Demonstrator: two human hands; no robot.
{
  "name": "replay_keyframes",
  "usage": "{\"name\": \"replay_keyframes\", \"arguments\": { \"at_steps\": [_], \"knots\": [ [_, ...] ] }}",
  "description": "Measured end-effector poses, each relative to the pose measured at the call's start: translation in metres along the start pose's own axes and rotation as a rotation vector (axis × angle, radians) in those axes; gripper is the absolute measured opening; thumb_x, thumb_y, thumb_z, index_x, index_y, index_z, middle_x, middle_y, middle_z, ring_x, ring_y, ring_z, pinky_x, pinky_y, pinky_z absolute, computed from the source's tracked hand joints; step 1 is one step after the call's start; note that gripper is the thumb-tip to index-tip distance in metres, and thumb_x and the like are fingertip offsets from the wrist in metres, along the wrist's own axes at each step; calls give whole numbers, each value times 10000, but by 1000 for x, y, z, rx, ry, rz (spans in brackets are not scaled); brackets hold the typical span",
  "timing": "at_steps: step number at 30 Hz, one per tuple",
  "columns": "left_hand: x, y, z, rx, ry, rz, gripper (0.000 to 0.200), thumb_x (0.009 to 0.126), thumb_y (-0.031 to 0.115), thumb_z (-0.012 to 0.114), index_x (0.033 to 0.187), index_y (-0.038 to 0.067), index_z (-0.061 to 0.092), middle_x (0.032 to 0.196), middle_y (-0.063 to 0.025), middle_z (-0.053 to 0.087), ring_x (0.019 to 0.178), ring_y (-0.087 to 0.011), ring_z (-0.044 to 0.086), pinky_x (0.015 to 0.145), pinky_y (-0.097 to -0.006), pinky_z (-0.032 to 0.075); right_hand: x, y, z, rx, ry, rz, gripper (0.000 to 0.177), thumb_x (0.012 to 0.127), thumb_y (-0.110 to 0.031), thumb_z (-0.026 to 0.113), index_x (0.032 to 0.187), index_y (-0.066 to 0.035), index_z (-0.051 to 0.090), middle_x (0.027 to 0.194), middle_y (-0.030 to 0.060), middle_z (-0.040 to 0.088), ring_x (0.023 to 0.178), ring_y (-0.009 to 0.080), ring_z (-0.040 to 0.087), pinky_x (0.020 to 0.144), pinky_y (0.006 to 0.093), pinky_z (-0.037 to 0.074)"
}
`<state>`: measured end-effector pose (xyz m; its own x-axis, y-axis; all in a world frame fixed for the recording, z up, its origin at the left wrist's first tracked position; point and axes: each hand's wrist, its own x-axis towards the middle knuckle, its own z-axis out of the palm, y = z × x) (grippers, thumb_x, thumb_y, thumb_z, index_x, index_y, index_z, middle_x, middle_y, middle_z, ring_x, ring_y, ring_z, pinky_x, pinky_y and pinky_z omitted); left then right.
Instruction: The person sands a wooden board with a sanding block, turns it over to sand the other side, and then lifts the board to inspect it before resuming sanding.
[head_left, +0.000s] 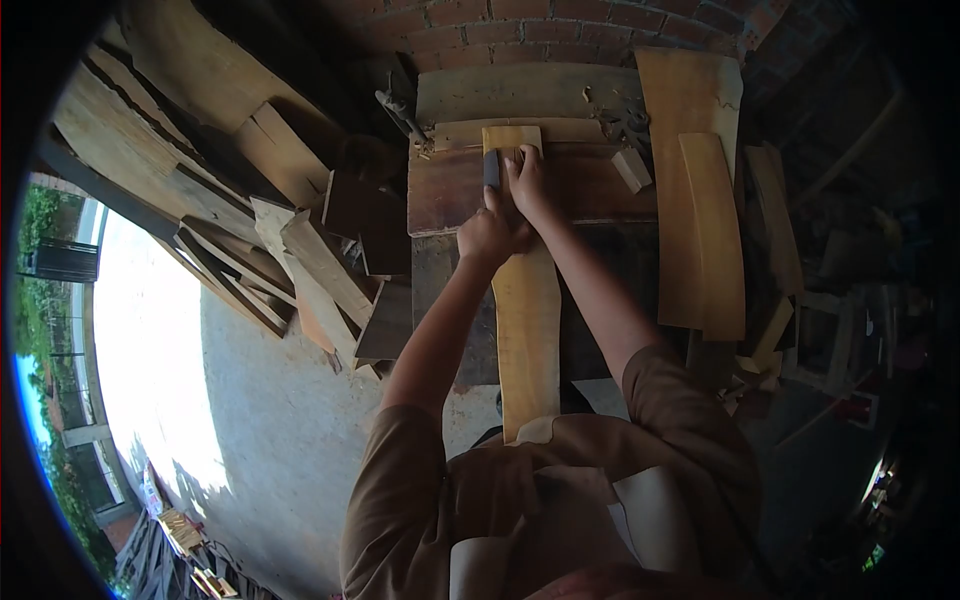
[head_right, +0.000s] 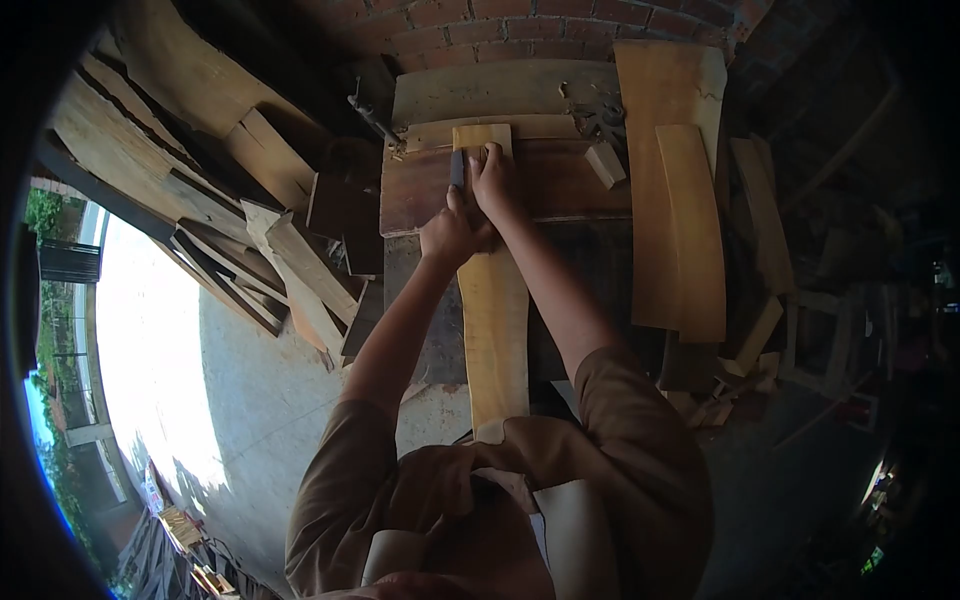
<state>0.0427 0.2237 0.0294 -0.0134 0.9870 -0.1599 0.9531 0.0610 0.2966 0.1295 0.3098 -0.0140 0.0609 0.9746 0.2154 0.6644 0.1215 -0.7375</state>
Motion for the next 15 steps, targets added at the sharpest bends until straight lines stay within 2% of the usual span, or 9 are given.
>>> {"name": "replay_keyframes", "arguments": {
  "at_steps": [1, 3, 5, 7, 8, 10, 11, 13, 15],
  "knots": [
    [-15, 1, 2, -3, 2, 4, 983, 712, 614, 545, 1305, -84, 187, 854, -200, 623, 759, -299, 642, 606, -385, 518, -12, -1, -10, -3, 3, -1, 366, 842, -237, 532, 1122, -26, 428, 957, 233, 568, 885, 396, 551, 747, 447, 455],
    [-41, 4, 5, -55, -43, -50, 961, 695, 632, 552, 1271, -71, 241, 794, -186, 629, 732, -301, 644, 590, -390, 518, -33, 0, -30, -71, -150, -38, 325, 855, -210, 504, 1123, -37, 443, 944, 229, 573, 894, 394, 549, 737, 455, 452],
    [-56, 3, 7, -105, -22, -77, 963, 670, 668, 549, 1247, -51, 272, 764, -182, 631, 721, -311, 643, 580, -392, 519, -52, 6, -35, -47, -100, -77, 325, 868, -218, 495, 1147, -56, 456, 955, 232, 578, 879, 386, 561, 751, 441, 451],
    [-70, 5, 2, -94, 116, -138, 965, 640, 726, 526, 1207, -23, 303, 728, -191, 627, 692, -337, 637, 556, -412, 510, -68, 2, -47, -30, -160, -2, 374, 855, -249, 517, 1169, -56, 448, 957, 233, 578, 882, 377, 565, 749, 439, 452],
    [-78, 6, 0, -96, 111, -135, 965, 640, 726, 526, 1207, -23, 303, 728, -191, 627, 692, -337, 637, 556, -412, 510, -76, 0, -52, -34, -159, 2, 374, 855, -249, 517, 1169, -56, 448, 957, 233, 578, 882, 377, 565, 749, 439, 452],
    [-93, 12, -11, -84, -42, -148, 1124, 612, 759, 516, 1315, -16, 106, 785, -206, 631, 722, -337, 638, 572, -400, 511, -83, -9, -64, -240, 22, -129, 409, 832, -287, 536, 1157, -51, 457, 894, 215, 587, 863, 370, 569, 729, 448, 464],
    [-99, 14, -14, -79, -114, -158, 1212, 599, 776, 511, 1368, -13, 7, 813, -213, 632, 737, -337, 639, 581, -394, 512, -81, -9, -66, -243, 23, -136, 409, 832, -287, 536, 1157, -51, 457, 894, 215, 587, 863, 370, 569, 729, 448, 464],
    [-105, 24, -12, -71, -170, -164, 1234, 593, 786, 503, 1366, 1, -53, 833, -217, 631, 753, -337, 638, 594, -391, 512, -68, -11, -68, -280, 72, -248, 435, 825, -344, 540, 1139, -50, 471, 858, 207, 600, 827, 369, 586, 724, 448, 471],
    [-106, 24, -9, -58, -235, -171, 1258, 588, 796, 495, 1364, 14, -113, 852, -222, 630, 769, -337, 636, 607, -389, 511, -60, -13, -69, -260, -19, -158, 436, 830, -353, 529, 1135, -47, 472, 856, 205, 605, 813, 366, 593, 726, 444, 472]
  ]
}}
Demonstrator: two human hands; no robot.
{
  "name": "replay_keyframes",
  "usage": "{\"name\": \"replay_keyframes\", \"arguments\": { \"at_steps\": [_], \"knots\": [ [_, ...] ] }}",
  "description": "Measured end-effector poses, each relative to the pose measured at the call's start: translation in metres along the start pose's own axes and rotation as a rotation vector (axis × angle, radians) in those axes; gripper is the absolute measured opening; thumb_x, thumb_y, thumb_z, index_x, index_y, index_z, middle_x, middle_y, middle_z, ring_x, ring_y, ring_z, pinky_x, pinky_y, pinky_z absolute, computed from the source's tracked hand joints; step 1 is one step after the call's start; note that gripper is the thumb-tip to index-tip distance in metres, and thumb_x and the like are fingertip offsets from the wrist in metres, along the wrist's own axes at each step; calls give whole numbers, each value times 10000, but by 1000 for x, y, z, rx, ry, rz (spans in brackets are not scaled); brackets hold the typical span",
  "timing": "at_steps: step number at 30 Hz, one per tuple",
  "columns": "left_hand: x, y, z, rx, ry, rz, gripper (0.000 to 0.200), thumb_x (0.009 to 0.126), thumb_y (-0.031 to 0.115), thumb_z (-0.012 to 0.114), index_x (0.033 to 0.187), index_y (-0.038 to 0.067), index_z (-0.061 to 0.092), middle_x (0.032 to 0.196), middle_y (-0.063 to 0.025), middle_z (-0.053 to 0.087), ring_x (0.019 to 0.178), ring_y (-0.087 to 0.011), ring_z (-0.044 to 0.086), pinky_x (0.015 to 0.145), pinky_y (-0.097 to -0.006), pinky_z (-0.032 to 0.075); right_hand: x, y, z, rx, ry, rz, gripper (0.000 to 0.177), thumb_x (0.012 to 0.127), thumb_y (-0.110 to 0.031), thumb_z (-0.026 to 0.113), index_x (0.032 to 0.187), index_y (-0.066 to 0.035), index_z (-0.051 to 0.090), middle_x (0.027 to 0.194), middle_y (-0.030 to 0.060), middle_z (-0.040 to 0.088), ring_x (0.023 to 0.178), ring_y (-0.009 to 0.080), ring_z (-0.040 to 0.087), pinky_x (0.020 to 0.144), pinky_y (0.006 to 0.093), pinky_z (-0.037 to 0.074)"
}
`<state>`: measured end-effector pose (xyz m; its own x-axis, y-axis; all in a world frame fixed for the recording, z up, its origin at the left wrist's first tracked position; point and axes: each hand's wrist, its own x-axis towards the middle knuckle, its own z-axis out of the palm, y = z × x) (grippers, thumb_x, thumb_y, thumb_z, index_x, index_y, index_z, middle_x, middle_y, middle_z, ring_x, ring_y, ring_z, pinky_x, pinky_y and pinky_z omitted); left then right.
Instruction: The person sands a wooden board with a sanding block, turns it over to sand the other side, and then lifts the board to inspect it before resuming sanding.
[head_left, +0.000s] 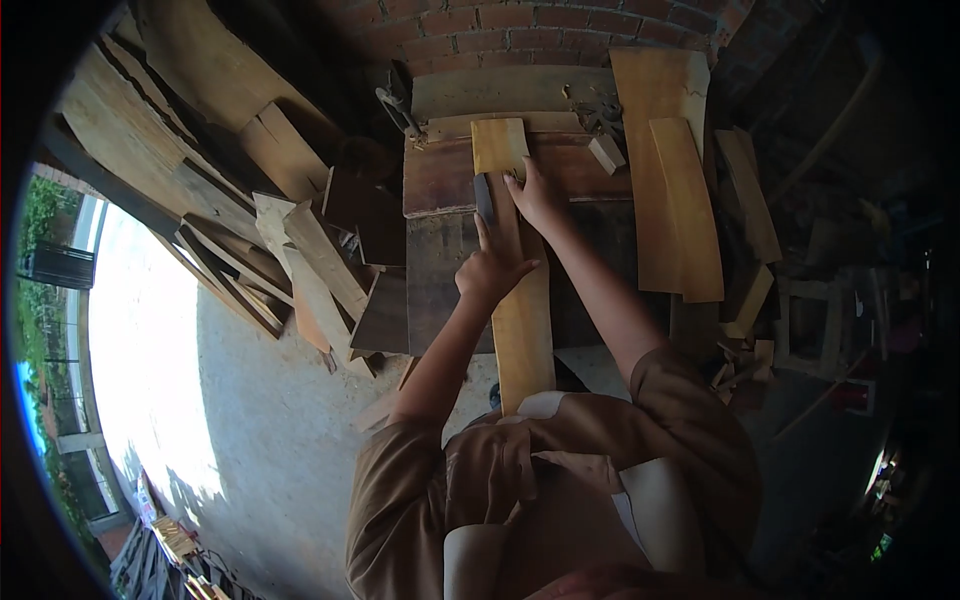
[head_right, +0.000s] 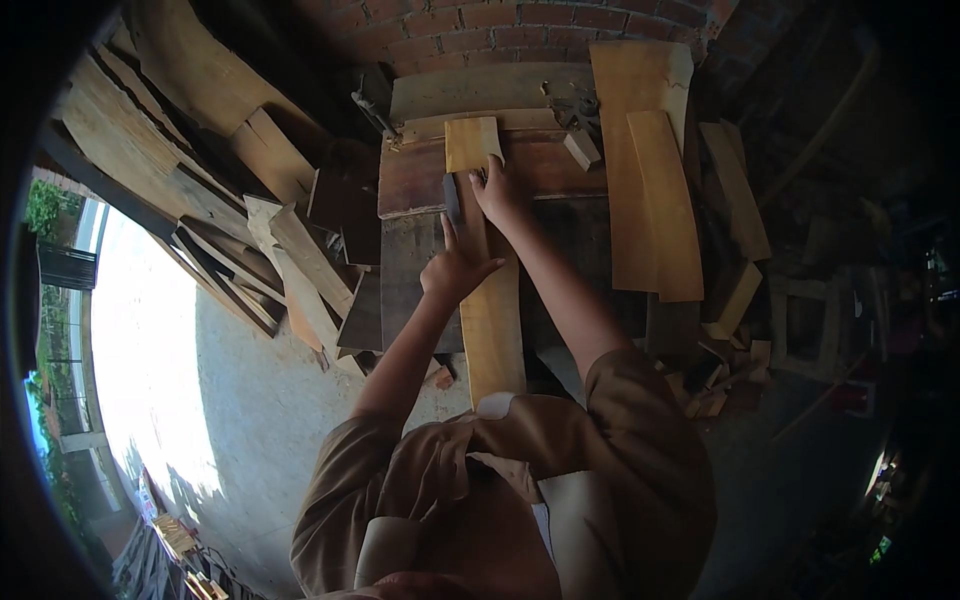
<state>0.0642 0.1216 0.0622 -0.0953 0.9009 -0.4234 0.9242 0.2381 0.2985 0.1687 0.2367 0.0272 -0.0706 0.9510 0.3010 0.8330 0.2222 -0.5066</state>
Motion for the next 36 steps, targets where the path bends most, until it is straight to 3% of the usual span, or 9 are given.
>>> {"name": "replay_keyframes", "arguments": {
  "at_steps": [4, 8, 12, 20, 22, 24, 28, 33, 36],
  "knots": [
    [25, -6, -1, -145, 175, -67, 1093, 653, 718, 517, 1371, 2, 112, 849, -207, 628, 775, -335, 632, 643, -407, 512, 8, 1, -6, -16, -428, 128, 446, 865, -346, 478, 1173, -25, 447, 940, 247, 589, 871, 381, 578, 749, 447, 460],
    [65, -24, 3, -102, 453, 41, 869, 751, 649, 464, 1359, 68, 247, 892, -213, 622, 859, -357, 609, 736, -415, 486, -10, 7, 10, 139, -293, 87, 406, 882, -304, 447, 1170, -18, 445, 885, 250, 595, 846, 397, 574, 742, 461, 457],
    [72, -20, -3, -233, 285, 71, 603, 824, 501, 444, 1249, 75, 415, 921, -248, 601, 898, -385, 580, 763, -456, 464, -10, 17, 16, 176, -277, 81, 390, 883, -267, 441, 1182, -17, 437, 888, 245, 591, 823, 401, 569, 719, 471, 456],
    [94, -53, 14, -243, 344, 157, 376, 845, 304, 431, 1024, -12, 525, 820, -235, 615, 765, -381, 609, 657, -450, 489, -46, -15, -22, -52, 40, -48, 548, 810, -359, 555, 1229, -33, 416, 939, 176, 525, 835, 344, 568, 681, 410, 489],
    [87, -56, 12, -316, 395, 249, 340, 837, 272, 438, 961, -28, 540, 783, -235, 616, 736, -384, 611, 627, -457, 488, -74, -22, -27, -60, -298, -49, 682, 757, -418, 615, 1267, -33, 375, 1013, 218, 520, 874, 351, 559, 687, 433, 482],
    [79, -53, 2, -756, 200, 156, 227, 826, 186, 442, 839, -22, 532, 712, -235, 593, 613, -377, 601, 519, -423, 485, -93, -27, -30, -63, -356, -21, 747, 732, -433, 635, 1290, -34, 341, 1042, 225, 504, 897, 353, 554, 703, 427, 483],
    [81, -57, 4, -778, 147, 112, 254, 796, 183, 444, 840, -46, 544, 757, -269, 592, 719, -390, 599, 613, -446, 488, -98, -30, -19, -89, -372, -4, 866, 678, -420, 681, 1333, -30, 270, 1126, 241, 450, 961, 368, 533, 751, 406, 485],
    [97, -76, 23, -27, 335, 522, 201, 754, 124, 516, 828, -54, 574, 791, -237, 587, 743, -349, 611, 619, -391, 503, -83, -24, -25, -40, -374, 13, 854, 645, -345, 705, 1311, -10, 290, 1065, 223, 463, 920, 354, 543, 730, 398, 487],
    [65, -53, 5, -214, 246, 421, 222, 765, 142, 513, 875, -49, 531, 751, -266, 588, 768, -401, 591, 672, -459, 462, -75, -31, -27, -38, -302, -19, 798, 642, -319, 705, 1273, -1, 332, 1011, 209, 474, 889, 349, 548, 705, 397, 488]
  ]
}}
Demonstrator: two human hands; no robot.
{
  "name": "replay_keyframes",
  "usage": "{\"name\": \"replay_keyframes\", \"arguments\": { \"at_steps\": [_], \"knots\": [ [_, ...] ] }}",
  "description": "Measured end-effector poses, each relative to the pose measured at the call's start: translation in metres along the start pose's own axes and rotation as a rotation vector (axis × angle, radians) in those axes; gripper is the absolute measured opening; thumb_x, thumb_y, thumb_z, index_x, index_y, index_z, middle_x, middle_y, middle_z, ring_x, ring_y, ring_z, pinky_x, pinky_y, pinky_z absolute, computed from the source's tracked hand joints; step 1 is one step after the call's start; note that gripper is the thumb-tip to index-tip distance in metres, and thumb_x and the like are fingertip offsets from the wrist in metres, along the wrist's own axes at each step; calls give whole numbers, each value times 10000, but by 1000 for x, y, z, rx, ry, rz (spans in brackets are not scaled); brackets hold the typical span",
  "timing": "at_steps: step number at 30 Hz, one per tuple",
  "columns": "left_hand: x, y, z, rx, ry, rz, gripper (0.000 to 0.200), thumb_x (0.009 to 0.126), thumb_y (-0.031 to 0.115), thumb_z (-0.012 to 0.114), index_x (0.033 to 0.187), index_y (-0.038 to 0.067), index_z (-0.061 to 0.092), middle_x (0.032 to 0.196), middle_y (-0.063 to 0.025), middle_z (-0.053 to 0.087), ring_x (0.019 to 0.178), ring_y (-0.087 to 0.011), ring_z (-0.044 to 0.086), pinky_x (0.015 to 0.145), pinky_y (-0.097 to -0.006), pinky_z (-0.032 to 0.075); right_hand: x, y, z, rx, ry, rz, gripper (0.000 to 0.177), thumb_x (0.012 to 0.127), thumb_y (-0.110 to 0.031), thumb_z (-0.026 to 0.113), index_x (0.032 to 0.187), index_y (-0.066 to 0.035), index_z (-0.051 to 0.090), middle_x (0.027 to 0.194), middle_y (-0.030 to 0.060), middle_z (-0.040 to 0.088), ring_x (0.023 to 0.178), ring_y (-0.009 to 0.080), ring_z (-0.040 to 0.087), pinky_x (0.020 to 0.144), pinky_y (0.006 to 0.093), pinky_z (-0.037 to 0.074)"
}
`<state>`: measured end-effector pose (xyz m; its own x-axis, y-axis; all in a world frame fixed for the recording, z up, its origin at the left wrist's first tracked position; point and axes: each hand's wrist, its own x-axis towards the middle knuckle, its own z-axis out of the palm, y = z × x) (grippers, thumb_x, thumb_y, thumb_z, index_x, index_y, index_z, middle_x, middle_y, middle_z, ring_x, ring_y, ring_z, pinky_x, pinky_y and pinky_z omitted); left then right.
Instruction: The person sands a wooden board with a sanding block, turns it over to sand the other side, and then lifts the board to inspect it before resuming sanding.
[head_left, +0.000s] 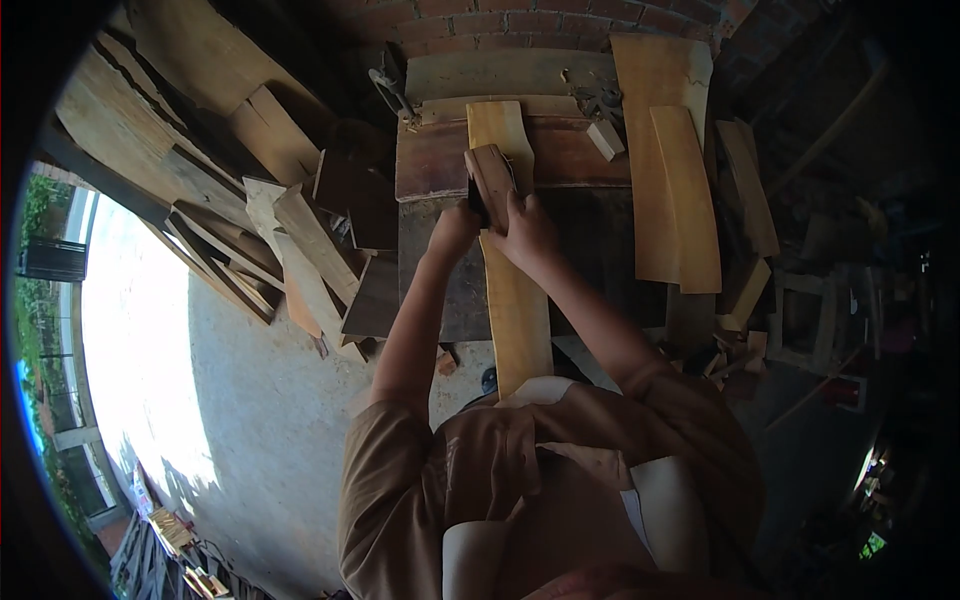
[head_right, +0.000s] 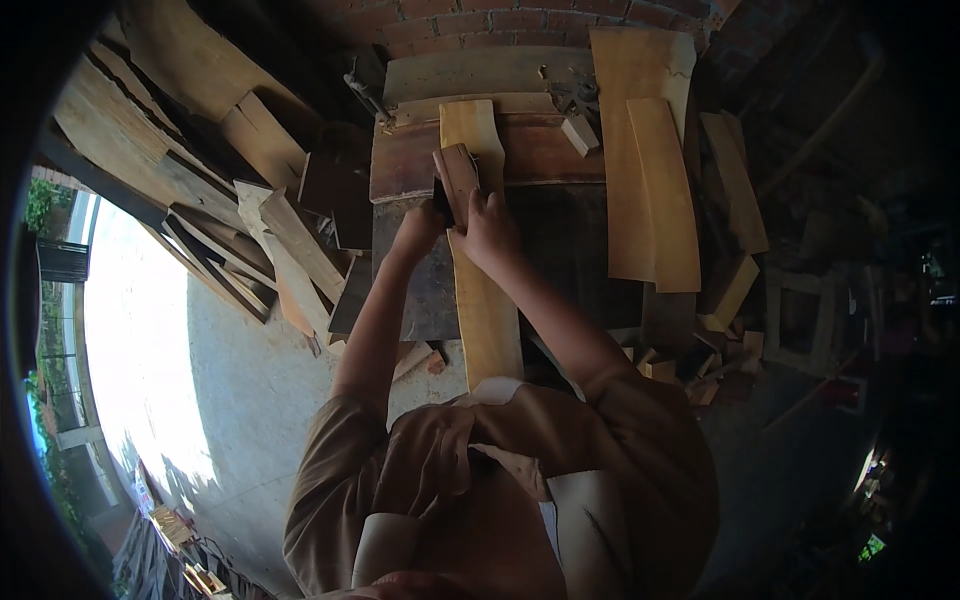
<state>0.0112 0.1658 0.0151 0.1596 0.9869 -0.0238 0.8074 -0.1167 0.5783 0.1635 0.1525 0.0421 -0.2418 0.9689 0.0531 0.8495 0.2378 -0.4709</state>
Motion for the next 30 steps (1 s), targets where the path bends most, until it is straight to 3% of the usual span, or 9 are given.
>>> {"name": "replay_keyframes", "arguments": {
  "at_steps": [8, 11, 13, 15, 17, 21, 25, 28, 30],
  "knots": [
    [-10, -5, 12, -104, 92, -26, 198, 784, 146, 512, 822, -43, 560, 786, -247, 584, 747, -387, 596, 644, -432, 483, -7, 1, -9, -43, -138, 116, 592, 736, -370, 653, 1141, 5, 439, 1003, 218, 498, 915, 365, 543, 725, 395, 483],
    [-13, 7, 10, -205, 125, -125, 212, 797, 174, 530, 828, -31, 575, 813, -240, 585, 720, -373, 604, 627, -421, 497, 11, 35, 9, 99, 370, -93, 566, 801, -398, 576, 1170, -2, 410, 1005, 231, 536, 899, 371, 555, 734, 425, 476],
    [-14, 18, 16, -265, 162, -188, 251, 816, 217, 532, 875, -25, 563, 806, -247, 596, 720, -380, 604, 633, -430, 493, 34, 43, 7, 141, 289, 5, 658, 810, -466, 533, 1229, 9, 356, 1036, 257, 531, 930, 391, 547, 767, 430, 467],
    [-16, 32, 27, -187, 108, -177, 487, 827, 348, 528, 1110, -46, 483, 716, -225, 610, 739, -360, 621, 608, -422, 484, 55, 44, 6, 111, 238, 59, 722, 804, -511, 515, 1270, 6, 325, 1034, 260, 531, 942, 391, 547, 777, 428, 467],
    [-24, 53, 30, -96, 102, -218, 601, 802, 417, 536, 1156, -57, 430, 742, -222, 616, 746, -360, 622, 625, -422, 490, 68, 25, -4, 28, -115, 202, 854, 767, -599, 495, 1349, -33, 231, 1045, 271, 527, 973, 385, 546, 793, 432, 466],
    [-34, 72, 32, 33, -86, -361, 890, 710, 593, 548, 1229, -83, 291, 806, -212, 628, 760, -360, 624, 655, -427, 502, 65, -4, 2, -198, -249, 31, 861, 734, -582, 548, 1389, -163, 178, 1145, 268, 465, 997, 372, 540, 797, 432, 469],
    [-34, 72, 40, 83, -41, -333, 1068, 686, 607, 564, 1279, -148, 95, 768, -170, 635, 673, -318, 634, 566, -401, 509, 60, -1, 13, -120, -210, 78, 819, 733, -503, 587, 1385, -195, 199, 1158, 259, 442, 984, 371, 541, 793, 431, 470],
    [-55, 77, 47, 61, -110, -409, 954, 709, 539, 563, 1276, -98, 135, 789, -186, 636, 731, -325, 634, 616, -407, 510, 28, -1, 17, -71, -214, 129, 787, 733, -428, 606, 1380, -204, 218, 1122, 252, 452, 955, 372, 548, 780, 439, 470],
    [-90, 81, 49, 86, -130, -351, 1056, 712, 520, 575, 1299, -146, 4, 770, -176, 635, 677, -311, 637, 566, -398, 511, -10, -4, 20, -87, -173, 146, 765, 754, -448, 577, 1387, -228, 208, 1065, 241, 470, 876, 377, 563, 712, 438, 482]
  ]
}}
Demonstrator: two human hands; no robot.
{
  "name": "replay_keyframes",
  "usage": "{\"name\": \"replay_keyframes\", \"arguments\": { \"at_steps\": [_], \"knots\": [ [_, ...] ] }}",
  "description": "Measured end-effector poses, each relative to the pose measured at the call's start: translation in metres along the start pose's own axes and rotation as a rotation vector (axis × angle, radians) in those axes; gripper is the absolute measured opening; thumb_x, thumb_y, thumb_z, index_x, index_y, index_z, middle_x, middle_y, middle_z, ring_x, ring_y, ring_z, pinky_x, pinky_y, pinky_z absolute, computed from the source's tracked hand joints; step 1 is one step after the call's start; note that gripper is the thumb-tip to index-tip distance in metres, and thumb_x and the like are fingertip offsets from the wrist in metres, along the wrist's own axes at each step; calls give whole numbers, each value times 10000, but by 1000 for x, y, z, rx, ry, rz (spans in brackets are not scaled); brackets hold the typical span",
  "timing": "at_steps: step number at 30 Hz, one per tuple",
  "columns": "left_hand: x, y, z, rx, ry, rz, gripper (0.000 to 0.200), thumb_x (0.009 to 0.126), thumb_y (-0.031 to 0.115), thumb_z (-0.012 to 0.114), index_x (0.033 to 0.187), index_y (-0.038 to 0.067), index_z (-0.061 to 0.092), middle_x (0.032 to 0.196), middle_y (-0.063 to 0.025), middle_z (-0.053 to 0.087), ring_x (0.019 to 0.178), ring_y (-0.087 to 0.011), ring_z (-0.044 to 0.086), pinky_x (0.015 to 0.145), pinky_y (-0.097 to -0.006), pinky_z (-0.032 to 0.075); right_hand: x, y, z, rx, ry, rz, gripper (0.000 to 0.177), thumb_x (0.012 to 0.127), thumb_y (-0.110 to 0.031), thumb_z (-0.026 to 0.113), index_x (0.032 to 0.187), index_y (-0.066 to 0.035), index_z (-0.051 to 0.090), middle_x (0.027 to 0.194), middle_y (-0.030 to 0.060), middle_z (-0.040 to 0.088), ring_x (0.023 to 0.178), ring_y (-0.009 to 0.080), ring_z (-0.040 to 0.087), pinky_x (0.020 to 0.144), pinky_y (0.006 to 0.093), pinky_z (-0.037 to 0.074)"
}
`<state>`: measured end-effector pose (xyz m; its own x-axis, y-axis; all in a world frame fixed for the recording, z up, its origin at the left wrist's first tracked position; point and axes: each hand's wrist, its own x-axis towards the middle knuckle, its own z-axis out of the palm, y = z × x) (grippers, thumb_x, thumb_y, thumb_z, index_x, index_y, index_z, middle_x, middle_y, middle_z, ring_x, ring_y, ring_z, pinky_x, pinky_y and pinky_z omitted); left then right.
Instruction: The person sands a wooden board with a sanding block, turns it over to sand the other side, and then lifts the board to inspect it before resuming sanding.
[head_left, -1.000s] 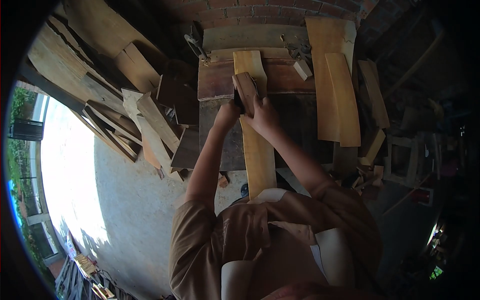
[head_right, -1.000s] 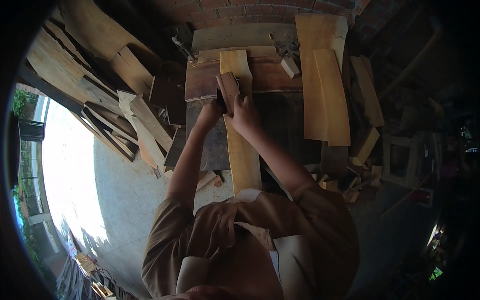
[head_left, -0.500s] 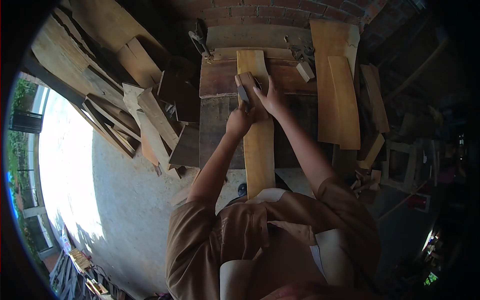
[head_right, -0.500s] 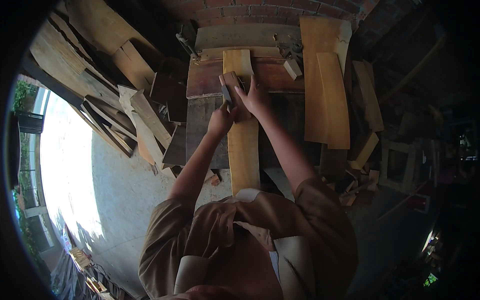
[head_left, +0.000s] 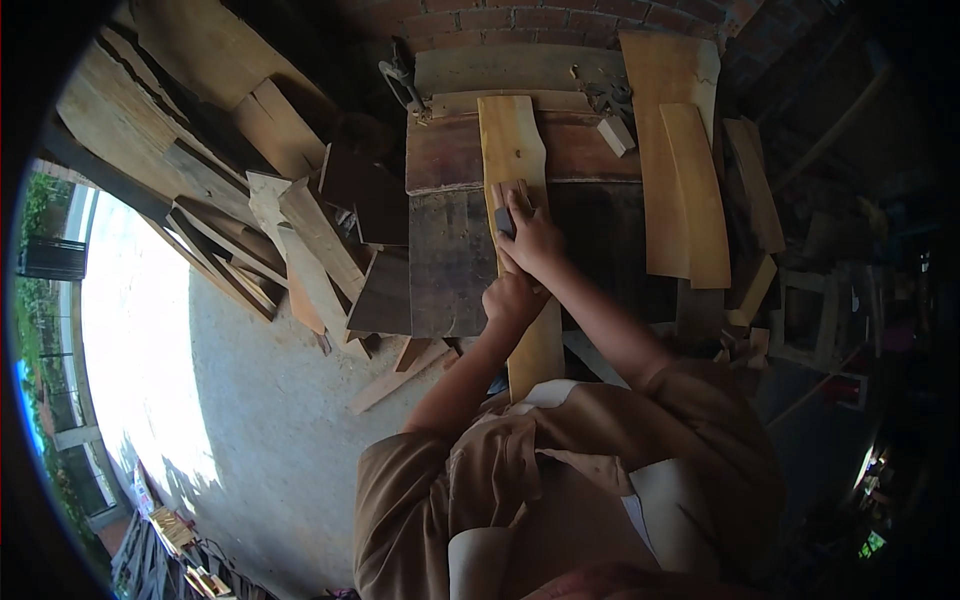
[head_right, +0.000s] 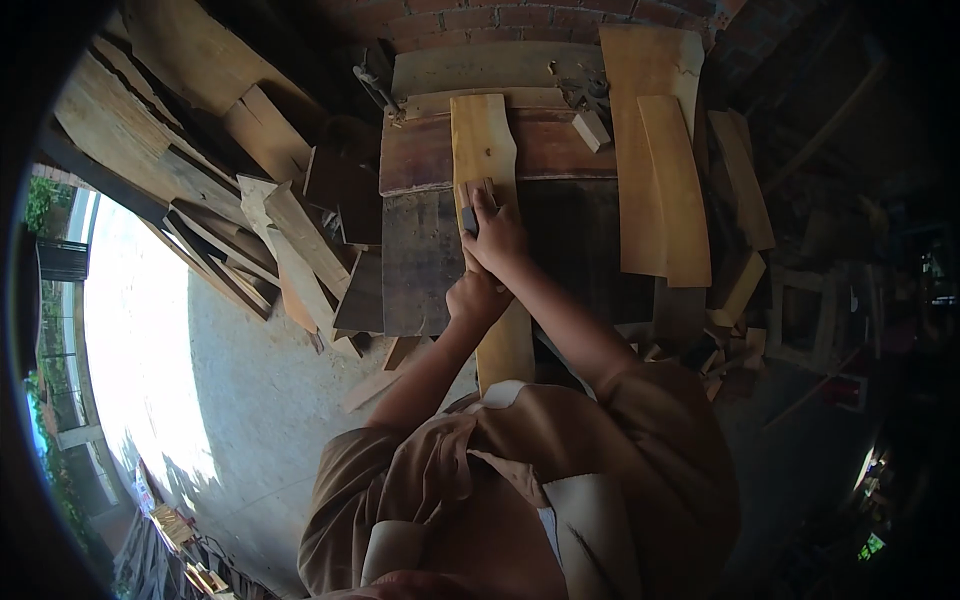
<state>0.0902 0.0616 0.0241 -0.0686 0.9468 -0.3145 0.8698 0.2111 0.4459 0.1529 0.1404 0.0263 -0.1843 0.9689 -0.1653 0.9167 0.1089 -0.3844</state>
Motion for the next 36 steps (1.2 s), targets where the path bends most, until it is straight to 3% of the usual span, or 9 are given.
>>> {"name": "replay_keyframes", "arguments": {
  "at_steps": [6, 12, 13, 18, 22, 26, 28, 31, 36],
  "knots": [
    [-30, -11, 18, 83, -54, -4, 1126, 678, 578, 581, 1295, -168, 7, 692, -148, 624, 544, -242, 621, 445, -341, 488, -36, 1, 17, -7, 79, 7, 724, 732, -418, 611, 1361, -269, 284, 961, 210, 476, 794, 350, 568, 626, 417, 489],
    [100, 3, -39, 95, 44, -32, 1032, 721, 544, 541, 1289, -158, 40, 709, -168, 629, 626, -297, 637, 514, -379, 511, 106, -7, 5, 15, 242, -54, 688, 704, -450, 618, 1324, -298, 360, 913, 192, 507, 753, 332, 588, 623, 410, 496],
    [128, 6, -53, 168, 16, -42, 1047, 701, 540, 573, 1287, -173, 79, 780, -148, 630, 638, -247, 639, 530, -344, 514, 132, -15, -10, 30, 216, -37, 686, 708, -459, 607, 1324, -288, 360, 940, 203, 515, 779, 335, 589, 642, 410, 497],
    [210, 11, -93, 235, 57, -66, 934, 736, 584, 503, 1219, -167, 231, 837, -165, 646, 747, -290, 647, 606, -365, 523, 231, -27, -21, 70, 255, -60, 685, 704, -452, 597, 1312, -224, 380, 999, 219, 530, 865, 343, 582, 716, 416, 490],
    [175, 11, -81, 207, 102, 7, 848, 761, 521, 489, 1203, -152, 222, 804, -181, 642, 727, -305, 644, 588, -400, 522, 186, -24, -21, 82, 255, -38, 683, 691, -427, 607, 1298, -191, 399, 989, 225, 526, 869, 341, 577, 735, 416, 484],
    [67, -2, -30, 171, 2, 14, 1048, 675, 592, 590, 1251, -163, 146, 709, -140, 640, 622, -276, 641, 506, -368, 513, 65, -6, -2, 78, 191, -51, 666, 721, -412, 598, 1306, -180, 379, 948, 211, 516, 811, 340, 570, 694, 417, 481],
    [-5, -6, -8, 138, -51, 27, 1139, 660, 614, 594, 1289, -159, 43, 683, -124, 636, 574, -259, 633, 475, -352, 506, -11, 4, 17, 24, 181, -31, 691, 754, -448, 567, 1355, -256, 286, 952, 214, 506, 745, 357, 592, 608, 439, 498],
    [-89, -23, 37, 171, -134, 59, 1113, 647, 673, 558, 1274, -164, 178, 649, -111, 616, 523, -203, 620, 447, -315, 498, -107, 13, 39, 2, 208, 1, 693, 739, -429, 597, 1349, -270, 308, 931, 223, 477, 677, 354, 582, 546, 420, 492],
    [-88, -24, 48, 199, -77, 133, 1135, 649, 703, 523, 1262, -190, 184, 572, -86, 592, 458, -185, 594, 386, -297, 468, -106, 19, 31, 33, 187, -15, 683, 727, -439, 606, 1335, -276, 341, 894, 199, 487, 650, 331, 584, 532, 401, 486]
  ]
}}
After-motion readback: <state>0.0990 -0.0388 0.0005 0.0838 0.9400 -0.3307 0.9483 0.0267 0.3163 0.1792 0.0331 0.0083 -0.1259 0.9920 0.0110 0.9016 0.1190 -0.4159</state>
